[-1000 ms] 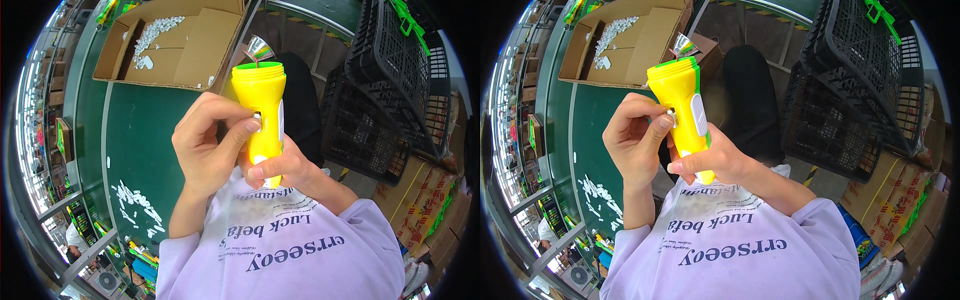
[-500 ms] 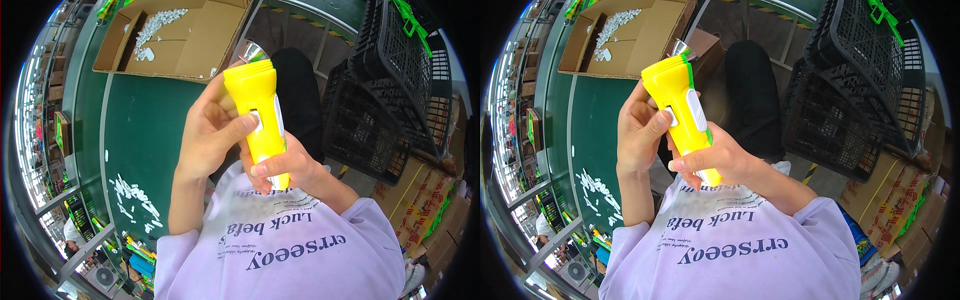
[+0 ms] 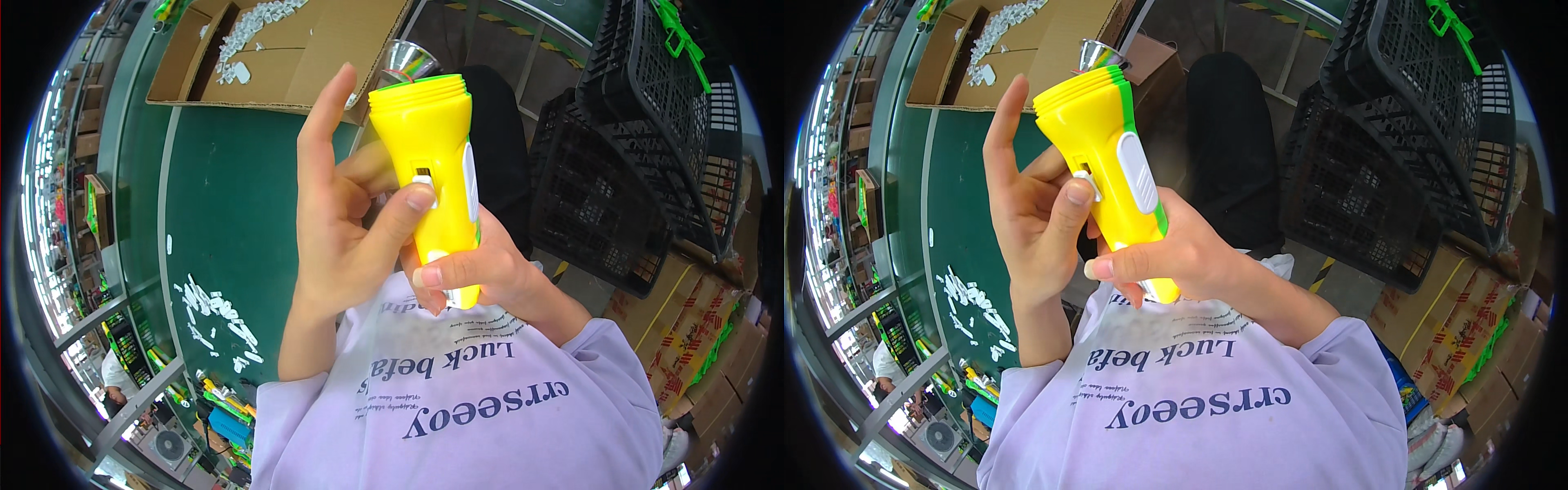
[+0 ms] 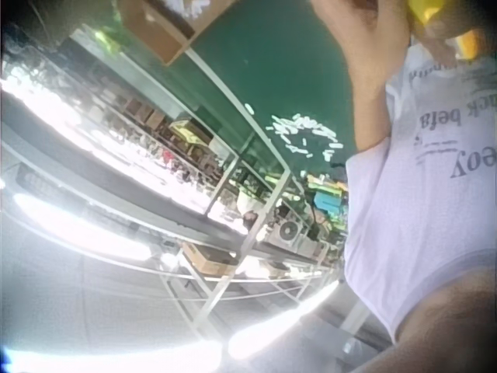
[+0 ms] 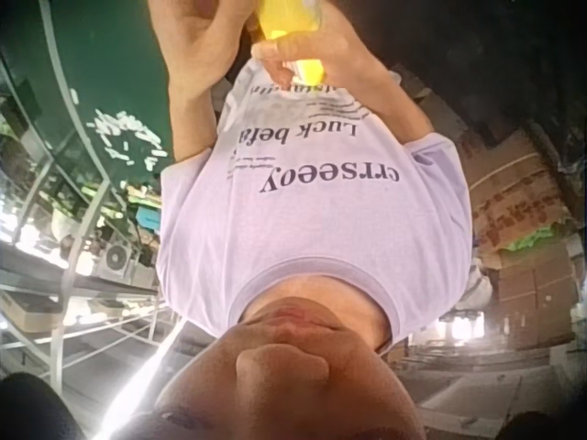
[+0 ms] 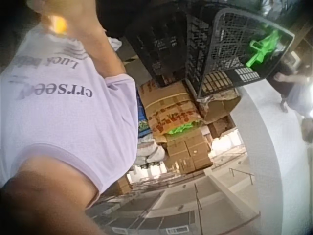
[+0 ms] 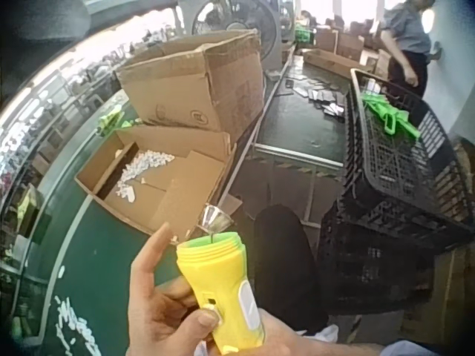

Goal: The person assembles a handheld plastic flashlight by hand, fitting internal components like a reflector and switch assembly into a plastic casing and then securing the external plastic shell.

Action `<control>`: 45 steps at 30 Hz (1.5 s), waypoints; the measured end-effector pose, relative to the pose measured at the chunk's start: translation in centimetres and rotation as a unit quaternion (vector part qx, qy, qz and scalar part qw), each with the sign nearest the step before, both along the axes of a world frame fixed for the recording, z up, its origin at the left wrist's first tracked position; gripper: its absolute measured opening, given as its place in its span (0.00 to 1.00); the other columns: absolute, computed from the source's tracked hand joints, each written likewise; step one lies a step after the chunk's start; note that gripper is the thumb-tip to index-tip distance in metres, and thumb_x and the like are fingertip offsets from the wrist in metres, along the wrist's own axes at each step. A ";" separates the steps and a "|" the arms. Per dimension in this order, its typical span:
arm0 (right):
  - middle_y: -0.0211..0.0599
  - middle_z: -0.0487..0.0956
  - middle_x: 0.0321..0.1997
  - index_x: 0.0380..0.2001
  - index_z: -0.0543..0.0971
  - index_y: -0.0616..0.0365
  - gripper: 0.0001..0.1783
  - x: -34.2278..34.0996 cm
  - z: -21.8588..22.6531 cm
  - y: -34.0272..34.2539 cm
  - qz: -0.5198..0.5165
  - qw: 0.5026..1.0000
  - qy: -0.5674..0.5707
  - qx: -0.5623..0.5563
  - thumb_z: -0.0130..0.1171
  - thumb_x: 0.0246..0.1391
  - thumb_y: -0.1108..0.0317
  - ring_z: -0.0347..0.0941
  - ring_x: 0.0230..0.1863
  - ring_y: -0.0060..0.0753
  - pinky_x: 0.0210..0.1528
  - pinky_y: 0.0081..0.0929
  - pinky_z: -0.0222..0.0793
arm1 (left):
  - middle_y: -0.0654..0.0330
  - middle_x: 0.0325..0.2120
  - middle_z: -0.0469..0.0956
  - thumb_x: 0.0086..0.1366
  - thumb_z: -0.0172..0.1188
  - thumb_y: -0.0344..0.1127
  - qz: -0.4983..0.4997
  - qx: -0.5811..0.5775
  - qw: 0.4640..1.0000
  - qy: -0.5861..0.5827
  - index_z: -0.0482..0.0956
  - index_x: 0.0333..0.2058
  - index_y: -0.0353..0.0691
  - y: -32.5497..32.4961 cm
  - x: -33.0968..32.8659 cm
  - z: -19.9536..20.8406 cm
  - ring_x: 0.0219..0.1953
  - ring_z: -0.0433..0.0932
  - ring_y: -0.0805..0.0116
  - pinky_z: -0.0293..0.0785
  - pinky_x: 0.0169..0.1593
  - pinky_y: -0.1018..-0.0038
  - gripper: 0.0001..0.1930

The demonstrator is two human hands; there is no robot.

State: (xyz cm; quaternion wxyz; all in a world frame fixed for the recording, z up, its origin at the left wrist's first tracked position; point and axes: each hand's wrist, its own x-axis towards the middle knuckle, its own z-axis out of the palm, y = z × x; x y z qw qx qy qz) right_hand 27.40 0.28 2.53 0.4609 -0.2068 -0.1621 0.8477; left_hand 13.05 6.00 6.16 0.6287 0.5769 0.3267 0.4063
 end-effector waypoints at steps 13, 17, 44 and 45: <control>0.32 0.76 0.26 0.39 0.73 0.62 0.21 -0.8 -0.1 0.3 -0.077 0.960 -0.258 0.075 0.69 0.47 0.61 0.74 0.24 0.27 0.28 0.24 0.70 | 0.42 0.50 0.73 0.61 0.55 0.18 0.007 0.043 0.998 -0.051 0.43 0.67 0.37 0.5 -0.1 -1.4 0.50 0.77 0.61 0.75 0.52 0.68 0.40; 0.41 0.78 0.29 0.39 0.73 0.65 0.18 -0.4 -0.5 0.6 -0.174 0.861 -0.448 0.164 0.64 0.49 0.65 0.77 0.28 0.33 0.32 0.25 0.71 | 0.48 0.49 0.72 0.59 0.59 0.18 0.051 0.079 0.995 -0.014 0.53 0.62 0.37 0.2 -0.1 -2.5 0.49 0.76 0.63 0.74 0.52 0.69 0.35; 0.39 0.77 0.23 0.33 0.76 0.59 0.17 -0.7 -0.9 1.4 -0.307 0.669 -0.607 0.299 0.63 0.38 0.64 0.74 0.20 0.39 0.23 0.28 0.70 | 0.50 0.45 0.70 0.58 0.63 0.19 0.190 0.185 0.964 0.008 0.55 0.55 0.39 -2.4 0.3 -5.0 0.44 0.76 0.65 0.76 0.46 0.70 0.31; 0.40 0.77 0.23 0.33 0.77 0.60 0.17 -0.8 -0.8 1.3 -0.301 0.672 -0.609 0.293 0.63 0.37 0.64 0.75 0.20 0.39 0.23 0.28 0.70 | 0.50 0.45 0.69 0.58 0.63 0.19 0.192 0.193 0.962 0.017 0.55 0.55 0.38 -2.3 0.2 -5.0 0.44 0.76 0.66 0.76 0.46 0.71 0.30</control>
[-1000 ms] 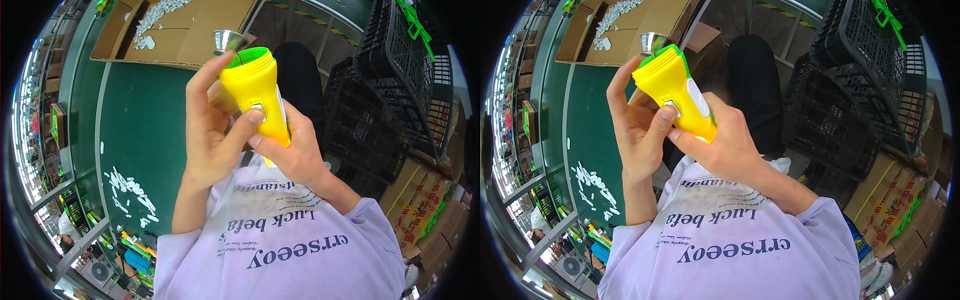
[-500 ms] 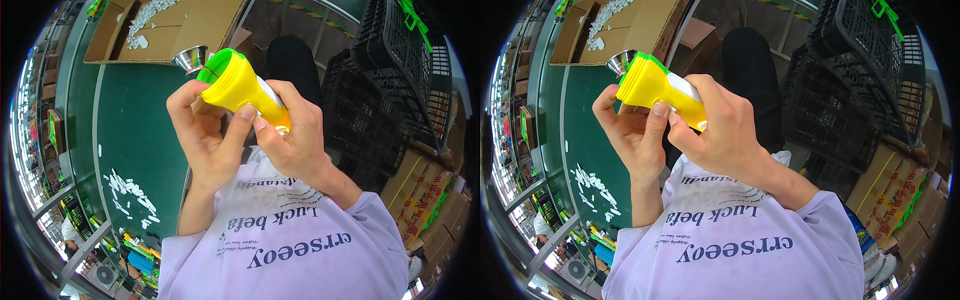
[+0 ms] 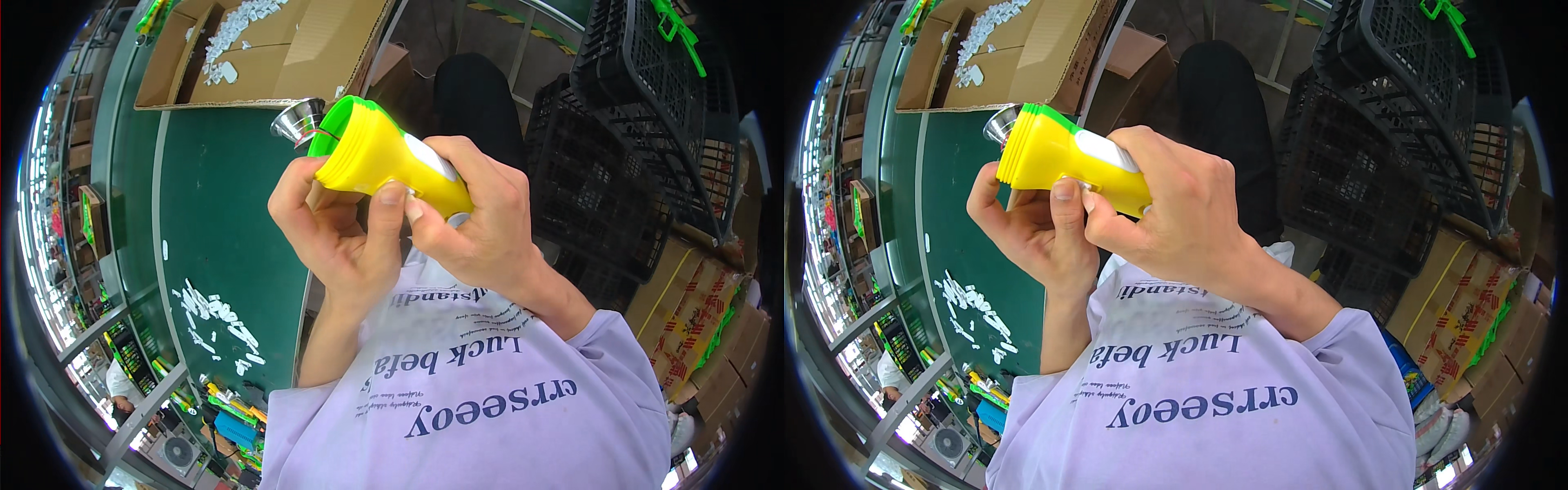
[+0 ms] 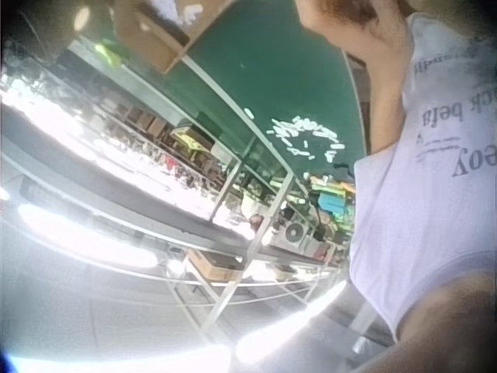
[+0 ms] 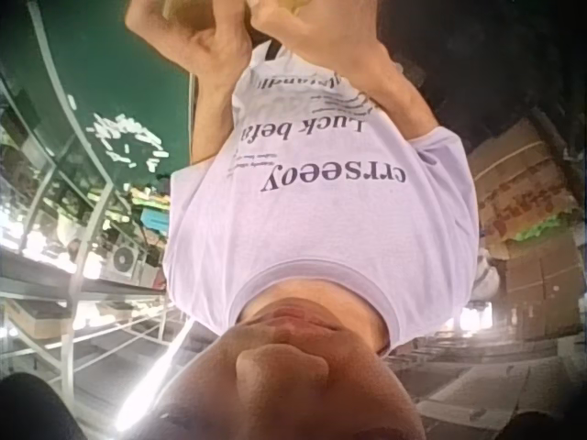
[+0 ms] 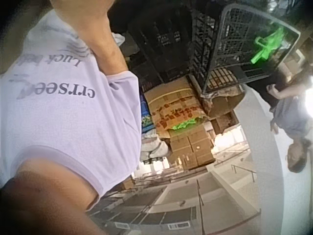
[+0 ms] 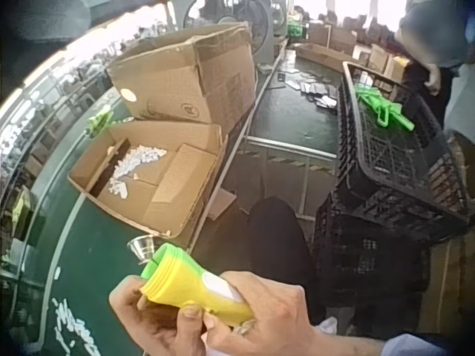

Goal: The person assembles a handheld plastic flashlight by hand, fitting internal components like a reflector and switch assembly into a plastic casing and then securing the external plastic shell.

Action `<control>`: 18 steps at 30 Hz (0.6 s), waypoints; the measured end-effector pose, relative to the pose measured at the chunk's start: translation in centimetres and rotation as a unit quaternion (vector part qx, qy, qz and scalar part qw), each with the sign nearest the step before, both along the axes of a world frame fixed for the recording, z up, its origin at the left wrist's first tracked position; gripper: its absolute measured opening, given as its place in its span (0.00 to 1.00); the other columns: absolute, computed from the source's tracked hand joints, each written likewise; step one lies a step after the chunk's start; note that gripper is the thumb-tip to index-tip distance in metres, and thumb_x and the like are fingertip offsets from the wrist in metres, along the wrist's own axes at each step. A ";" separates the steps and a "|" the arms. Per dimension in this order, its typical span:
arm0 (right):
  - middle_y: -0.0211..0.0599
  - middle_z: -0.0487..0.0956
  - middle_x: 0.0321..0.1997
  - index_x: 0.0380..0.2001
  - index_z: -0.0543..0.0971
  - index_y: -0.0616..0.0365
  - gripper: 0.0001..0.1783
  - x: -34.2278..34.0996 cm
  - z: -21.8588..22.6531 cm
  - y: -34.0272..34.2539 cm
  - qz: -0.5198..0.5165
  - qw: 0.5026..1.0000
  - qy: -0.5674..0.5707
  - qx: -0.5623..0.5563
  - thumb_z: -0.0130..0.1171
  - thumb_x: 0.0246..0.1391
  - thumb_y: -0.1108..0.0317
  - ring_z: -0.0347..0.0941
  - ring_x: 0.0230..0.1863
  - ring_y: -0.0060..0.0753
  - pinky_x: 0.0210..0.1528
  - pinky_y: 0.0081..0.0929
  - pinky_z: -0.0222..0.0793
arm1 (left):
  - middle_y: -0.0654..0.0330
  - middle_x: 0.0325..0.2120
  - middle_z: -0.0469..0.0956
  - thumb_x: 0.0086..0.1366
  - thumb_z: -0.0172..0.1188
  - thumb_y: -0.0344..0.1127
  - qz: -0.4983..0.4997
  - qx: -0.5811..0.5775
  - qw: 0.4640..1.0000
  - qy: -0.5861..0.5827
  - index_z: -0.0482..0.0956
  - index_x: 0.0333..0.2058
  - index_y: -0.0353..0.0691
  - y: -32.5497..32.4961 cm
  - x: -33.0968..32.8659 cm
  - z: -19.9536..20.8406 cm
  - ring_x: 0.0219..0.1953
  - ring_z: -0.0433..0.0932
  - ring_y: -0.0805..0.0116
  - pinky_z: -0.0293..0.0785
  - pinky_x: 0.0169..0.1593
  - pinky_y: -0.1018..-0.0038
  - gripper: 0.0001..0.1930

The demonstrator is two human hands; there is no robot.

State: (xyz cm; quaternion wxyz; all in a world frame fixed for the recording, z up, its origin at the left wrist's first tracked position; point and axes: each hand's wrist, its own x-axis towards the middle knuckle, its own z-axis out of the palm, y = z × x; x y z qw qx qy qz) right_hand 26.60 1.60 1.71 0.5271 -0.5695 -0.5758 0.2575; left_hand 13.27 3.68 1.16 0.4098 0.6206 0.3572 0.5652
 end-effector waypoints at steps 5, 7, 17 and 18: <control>0.40 0.79 0.26 0.36 0.77 0.62 0.18 0.5 0.3 -0.2 0.021 0.999 -0.027 -0.020 0.64 0.39 0.66 0.77 0.24 0.34 0.27 0.25 0.71 | 0.50 0.44 0.70 0.60 0.61 0.19 -0.019 -0.057 0.996 -0.064 0.54 0.55 0.39 -0.5 0.4 0.5 0.43 0.77 0.66 0.77 0.45 0.72 0.29; 0.39 0.79 0.25 0.34 0.78 0.60 0.18 0.4 -0.1 -0.2 0.003 0.999 -0.034 -0.003 0.65 0.38 0.62 0.76 0.21 0.38 0.24 0.28 0.71 | 0.49 0.44 0.70 0.61 0.60 0.19 -0.024 -0.079 0.991 -0.105 0.53 0.55 0.39 -0.7 0.6 0.3 0.42 0.77 0.66 0.77 0.44 0.72 0.29; 0.40 0.80 0.27 0.34 0.79 0.61 0.19 0.3 0.1 -0.3 0.022 0.999 -0.048 -0.008 0.64 0.37 0.63 0.77 0.23 0.38 0.25 0.28 0.72 | 0.49 0.44 0.71 0.61 0.59 0.19 0.008 -0.086 0.994 -0.071 0.52 0.55 0.41 -1.3 0.1 -0.2 0.38 0.79 0.68 0.78 0.41 0.76 0.29; 0.40 0.80 0.27 0.34 0.79 0.61 0.19 0.4 0.1 -0.3 0.021 0.998 -0.052 -0.002 0.64 0.37 0.63 0.77 0.23 0.38 0.26 0.28 0.73 | 0.48 0.43 0.71 0.61 0.59 0.19 0.005 -0.085 0.992 -0.096 0.52 0.55 0.40 -1.3 0.2 -0.3 0.38 0.79 0.68 0.78 0.40 0.76 0.29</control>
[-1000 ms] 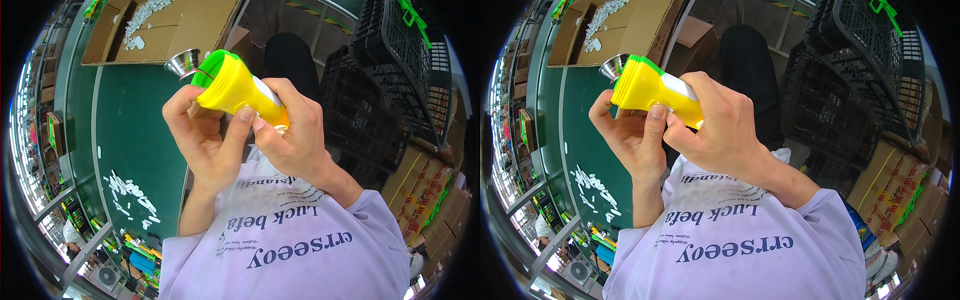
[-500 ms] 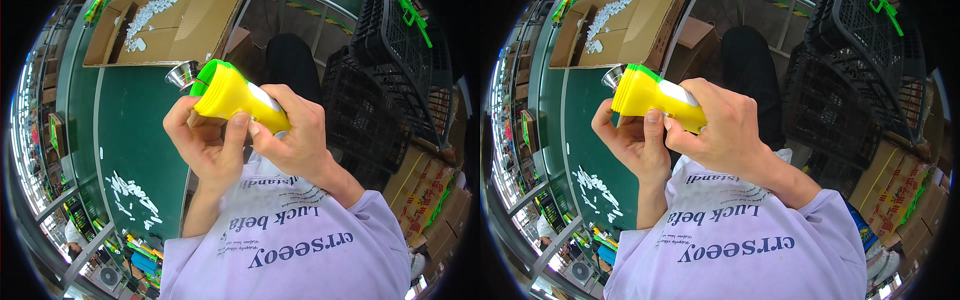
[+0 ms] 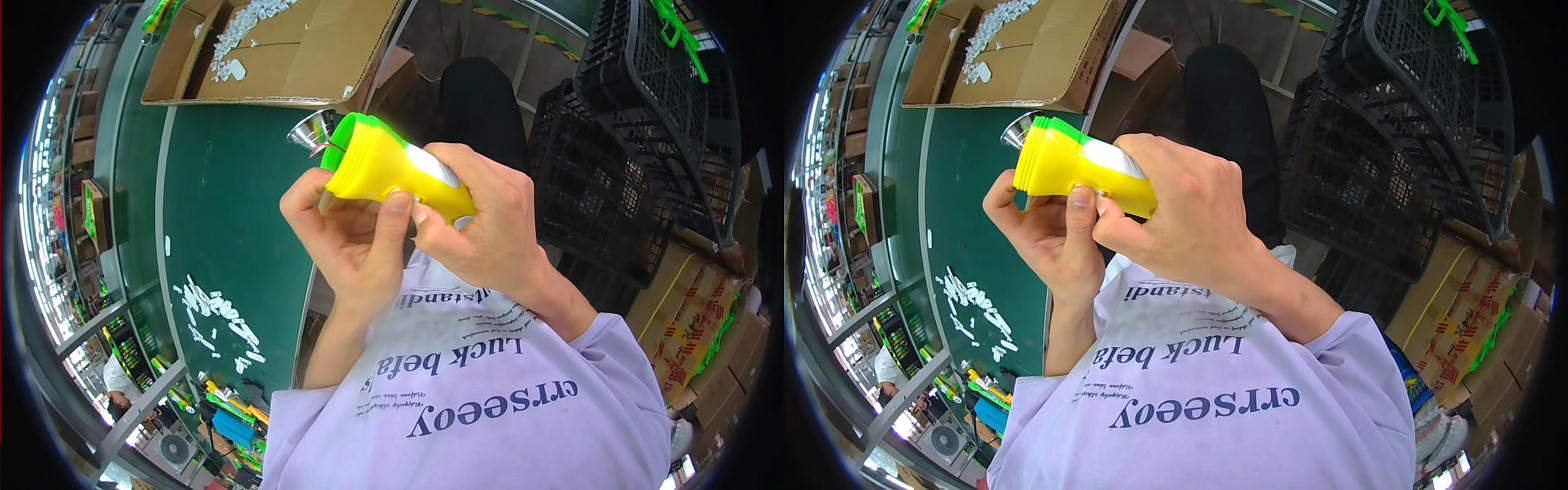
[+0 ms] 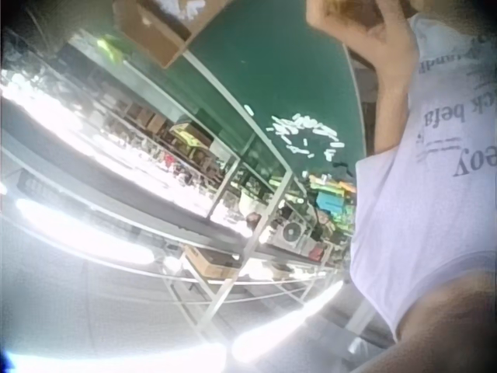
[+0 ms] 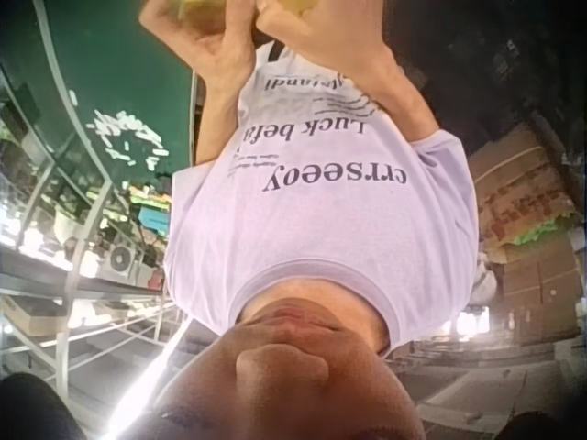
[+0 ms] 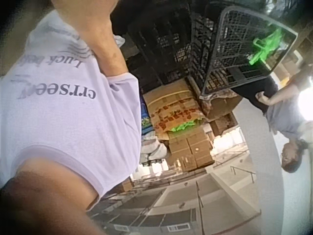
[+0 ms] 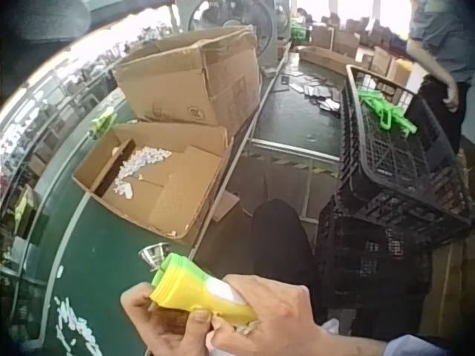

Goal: The person assembles a handheld plastic flashlight by hand, fitting internal components like a reflector and switch assembly into a plastic casing and then securing the external plastic shell.

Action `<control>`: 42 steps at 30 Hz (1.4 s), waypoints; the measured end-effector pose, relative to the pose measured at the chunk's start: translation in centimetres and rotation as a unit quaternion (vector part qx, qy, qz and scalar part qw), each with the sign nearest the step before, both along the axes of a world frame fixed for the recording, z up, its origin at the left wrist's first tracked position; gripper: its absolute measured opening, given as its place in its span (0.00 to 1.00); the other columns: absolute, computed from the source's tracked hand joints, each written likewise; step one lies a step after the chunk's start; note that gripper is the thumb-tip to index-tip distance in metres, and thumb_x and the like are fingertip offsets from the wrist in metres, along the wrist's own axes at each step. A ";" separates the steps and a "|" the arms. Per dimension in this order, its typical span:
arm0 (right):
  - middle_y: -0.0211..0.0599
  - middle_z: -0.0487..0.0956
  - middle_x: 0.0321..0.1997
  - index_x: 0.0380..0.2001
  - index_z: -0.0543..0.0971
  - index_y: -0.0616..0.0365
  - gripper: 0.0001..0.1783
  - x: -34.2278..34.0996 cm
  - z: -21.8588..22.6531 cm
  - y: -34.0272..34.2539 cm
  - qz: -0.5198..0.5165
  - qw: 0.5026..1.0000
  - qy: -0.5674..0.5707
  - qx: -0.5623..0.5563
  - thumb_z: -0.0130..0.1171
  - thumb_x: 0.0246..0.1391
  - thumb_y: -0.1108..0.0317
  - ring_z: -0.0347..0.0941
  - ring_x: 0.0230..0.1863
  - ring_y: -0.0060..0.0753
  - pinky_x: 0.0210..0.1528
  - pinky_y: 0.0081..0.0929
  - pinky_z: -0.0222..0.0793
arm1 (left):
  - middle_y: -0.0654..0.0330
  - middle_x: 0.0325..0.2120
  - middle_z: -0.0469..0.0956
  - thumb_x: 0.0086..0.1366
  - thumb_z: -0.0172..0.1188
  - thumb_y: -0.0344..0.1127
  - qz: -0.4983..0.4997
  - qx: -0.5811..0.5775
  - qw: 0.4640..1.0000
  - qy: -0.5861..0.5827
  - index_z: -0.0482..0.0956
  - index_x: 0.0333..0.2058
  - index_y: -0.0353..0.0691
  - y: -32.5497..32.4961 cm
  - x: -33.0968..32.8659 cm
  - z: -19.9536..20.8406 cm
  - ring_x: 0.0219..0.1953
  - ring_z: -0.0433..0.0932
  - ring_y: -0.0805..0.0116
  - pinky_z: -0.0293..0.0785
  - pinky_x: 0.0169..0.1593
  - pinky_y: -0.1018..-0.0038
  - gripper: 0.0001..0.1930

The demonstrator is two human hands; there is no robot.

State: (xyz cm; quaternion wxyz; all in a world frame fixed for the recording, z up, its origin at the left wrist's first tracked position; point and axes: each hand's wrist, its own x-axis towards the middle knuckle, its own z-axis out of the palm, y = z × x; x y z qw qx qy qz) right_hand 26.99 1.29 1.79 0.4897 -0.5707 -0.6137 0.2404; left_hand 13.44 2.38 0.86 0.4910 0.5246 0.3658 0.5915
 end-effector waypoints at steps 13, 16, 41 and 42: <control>0.36 0.77 0.25 0.38 0.80 0.57 0.22 0.0 1.6 1.1 0.123 0.988 -0.096 -0.005 0.66 0.35 0.61 0.75 0.26 0.37 0.27 0.31 0.71 | 0.57 0.32 0.77 0.50 0.74 0.51 0.230 0.085 0.951 0.189 0.60 0.56 0.31 -1.6 -7.6 1.2 0.32 0.75 0.71 0.71 0.35 0.77 0.44; 0.30 0.71 0.26 0.37 0.81 0.52 0.21 -1.2 1.1 1.7 0.280 0.915 -0.275 0.096 0.65 0.34 0.62 0.69 0.29 0.31 0.31 0.29 0.64 | 0.56 0.32 0.79 0.51 0.67 0.61 0.059 0.174 0.862 0.472 0.74 0.48 0.34 0.4 -11.7 5.0 0.33 0.77 0.63 0.71 0.39 0.67 0.36; 0.40 0.78 0.35 0.30 0.78 0.60 0.12 -12.8 -7.8 11.2 0.215 0.938 -0.193 0.191 0.56 0.37 0.72 0.76 0.37 0.45 0.47 0.45 0.73 | 0.45 0.44 0.81 0.50 0.62 0.64 0.425 -0.420 0.519 0.611 0.83 0.42 0.38 22.9 -64.3 -0.8 0.47 0.80 0.48 0.76 0.50 0.58 0.34; 0.38 0.78 0.33 0.27 0.79 0.59 0.11 -12.7 -7.8 11.3 0.208 0.941 -0.189 0.190 0.55 0.34 0.73 0.77 0.37 0.42 0.46 0.43 0.74 | 0.46 0.44 0.80 0.51 0.61 0.65 0.398 -0.426 0.507 0.635 0.83 0.43 0.39 23.4 -65.2 -1.1 0.47 0.80 0.48 0.76 0.50 0.58 0.34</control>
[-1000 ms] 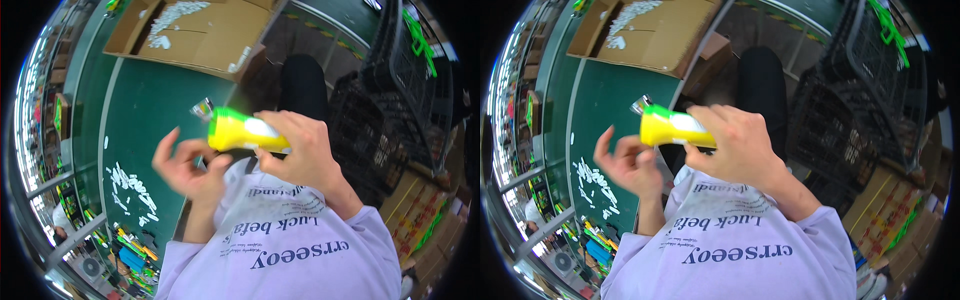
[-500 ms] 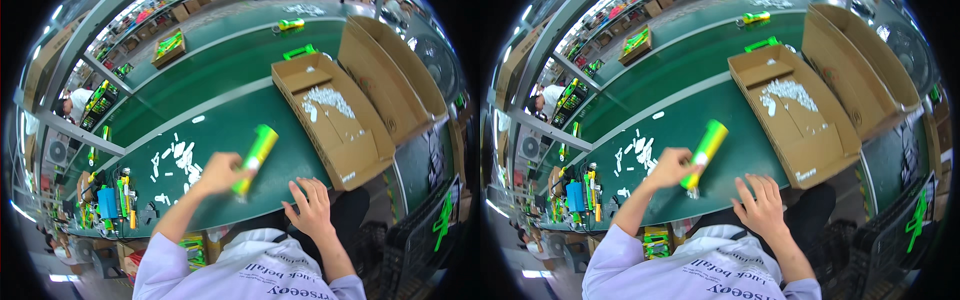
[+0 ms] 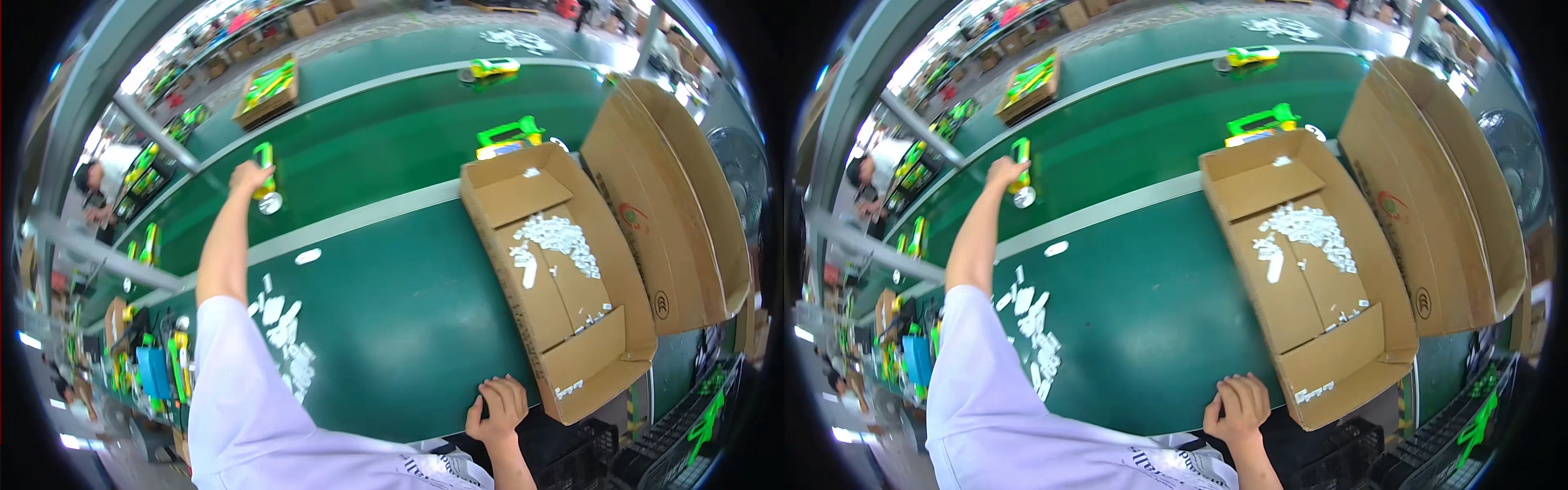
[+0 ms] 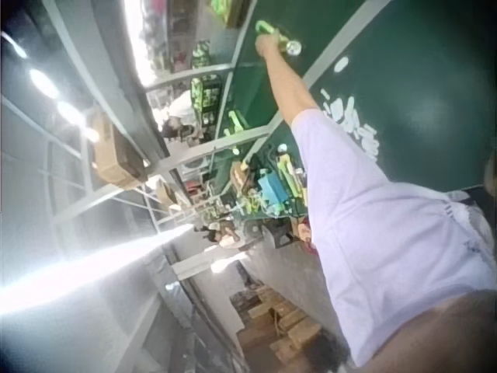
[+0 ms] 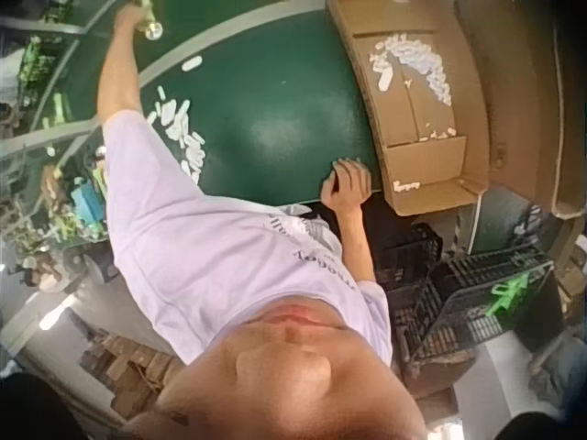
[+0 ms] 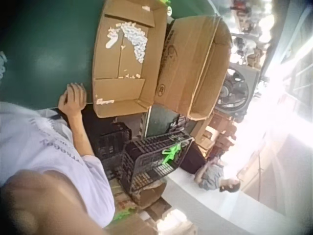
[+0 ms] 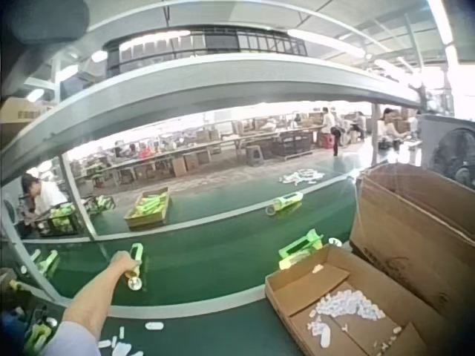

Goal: The person assembles a handheld plastic flashlight by hand, fitting internal components like a reflector and switch assembly into a plastic casing and then securing the external plastic shell.

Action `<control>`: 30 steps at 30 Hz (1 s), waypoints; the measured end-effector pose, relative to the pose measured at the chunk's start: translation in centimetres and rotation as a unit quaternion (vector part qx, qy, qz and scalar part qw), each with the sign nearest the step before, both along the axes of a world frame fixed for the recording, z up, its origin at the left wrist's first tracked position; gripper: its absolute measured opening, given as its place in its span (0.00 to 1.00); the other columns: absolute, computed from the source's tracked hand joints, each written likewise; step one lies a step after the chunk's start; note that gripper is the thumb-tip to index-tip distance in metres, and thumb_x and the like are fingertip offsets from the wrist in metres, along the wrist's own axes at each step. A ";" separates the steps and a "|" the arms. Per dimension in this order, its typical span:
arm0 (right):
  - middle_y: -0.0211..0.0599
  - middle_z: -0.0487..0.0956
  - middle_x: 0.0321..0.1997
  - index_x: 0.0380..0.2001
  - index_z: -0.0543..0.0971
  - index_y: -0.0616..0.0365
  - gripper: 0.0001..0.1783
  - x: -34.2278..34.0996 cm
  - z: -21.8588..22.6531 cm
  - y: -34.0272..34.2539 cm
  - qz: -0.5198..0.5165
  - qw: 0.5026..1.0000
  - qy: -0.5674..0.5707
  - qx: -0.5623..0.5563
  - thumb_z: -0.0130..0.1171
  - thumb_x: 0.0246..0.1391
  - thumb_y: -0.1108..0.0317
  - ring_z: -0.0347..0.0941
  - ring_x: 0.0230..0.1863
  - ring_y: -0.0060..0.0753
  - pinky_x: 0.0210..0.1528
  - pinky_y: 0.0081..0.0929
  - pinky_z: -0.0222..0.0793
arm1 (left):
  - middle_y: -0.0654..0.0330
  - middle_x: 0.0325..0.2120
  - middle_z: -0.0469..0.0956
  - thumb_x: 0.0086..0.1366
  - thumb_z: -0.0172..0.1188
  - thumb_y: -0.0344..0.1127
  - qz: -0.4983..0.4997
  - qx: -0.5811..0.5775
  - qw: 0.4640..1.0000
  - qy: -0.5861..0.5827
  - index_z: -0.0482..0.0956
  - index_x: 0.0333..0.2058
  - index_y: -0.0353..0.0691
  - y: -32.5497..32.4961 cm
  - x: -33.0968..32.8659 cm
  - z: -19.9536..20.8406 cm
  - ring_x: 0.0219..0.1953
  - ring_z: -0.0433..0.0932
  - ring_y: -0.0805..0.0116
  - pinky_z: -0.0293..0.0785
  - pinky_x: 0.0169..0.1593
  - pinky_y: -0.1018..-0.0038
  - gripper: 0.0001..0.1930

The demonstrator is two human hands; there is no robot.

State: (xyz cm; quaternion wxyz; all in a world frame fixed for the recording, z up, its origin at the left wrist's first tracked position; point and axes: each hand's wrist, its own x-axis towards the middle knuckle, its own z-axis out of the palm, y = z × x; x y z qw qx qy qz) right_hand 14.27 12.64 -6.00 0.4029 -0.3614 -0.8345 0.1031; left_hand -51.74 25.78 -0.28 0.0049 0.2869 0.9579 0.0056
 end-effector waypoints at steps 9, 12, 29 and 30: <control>0.34 0.80 0.31 0.25 0.80 0.55 0.12 -0.3 -0.2 0.4 0.002 0.999 0.019 -0.040 0.55 0.30 0.73 0.79 0.35 0.37 0.47 0.36 0.77 | 0.43 0.46 0.76 0.63 0.57 0.50 -0.305 0.075 0.944 0.101 0.72 0.49 0.36 19.0 8.2 0.9 0.49 0.76 0.45 0.73 0.50 0.55 0.25; 0.33 0.80 0.31 0.24 0.80 0.55 0.12 0.1 -0.3 0.6 -0.006 0.999 0.009 -0.051 0.55 0.30 0.72 0.79 0.35 0.35 0.47 0.35 0.77 | 0.51 0.30 0.78 0.59 0.62 0.42 -0.524 0.207 0.822 -0.076 0.74 0.34 0.37 27.7 23.1 -0.2 0.32 0.77 0.58 0.72 0.36 0.64 0.14; 0.41 0.81 0.33 0.27 0.81 0.60 0.09 -0.1 0.1 0.2 -0.003 0.999 0.023 -0.041 0.55 0.39 0.73 0.79 0.37 0.42 0.47 0.40 0.79 | 0.50 0.46 0.72 0.60 0.58 0.62 -0.573 -0.098 0.783 -0.220 0.79 0.41 0.44 30.1 34.1 0.9 0.54 0.68 0.54 0.64 0.57 0.63 0.26; 0.41 0.81 0.33 0.27 0.81 0.61 0.09 -0.1 0.2 0.3 0.003 0.999 0.027 -0.045 0.55 0.39 0.73 0.79 0.37 0.43 0.47 0.40 0.79 | 0.46 0.54 0.69 0.58 0.60 0.60 -0.574 -0.132 0.780 -0.212 0.79 0.43 0.45 30.3 34.2 0.8 0.57 0.68 0.51 0.64 0.59 0.63 0.25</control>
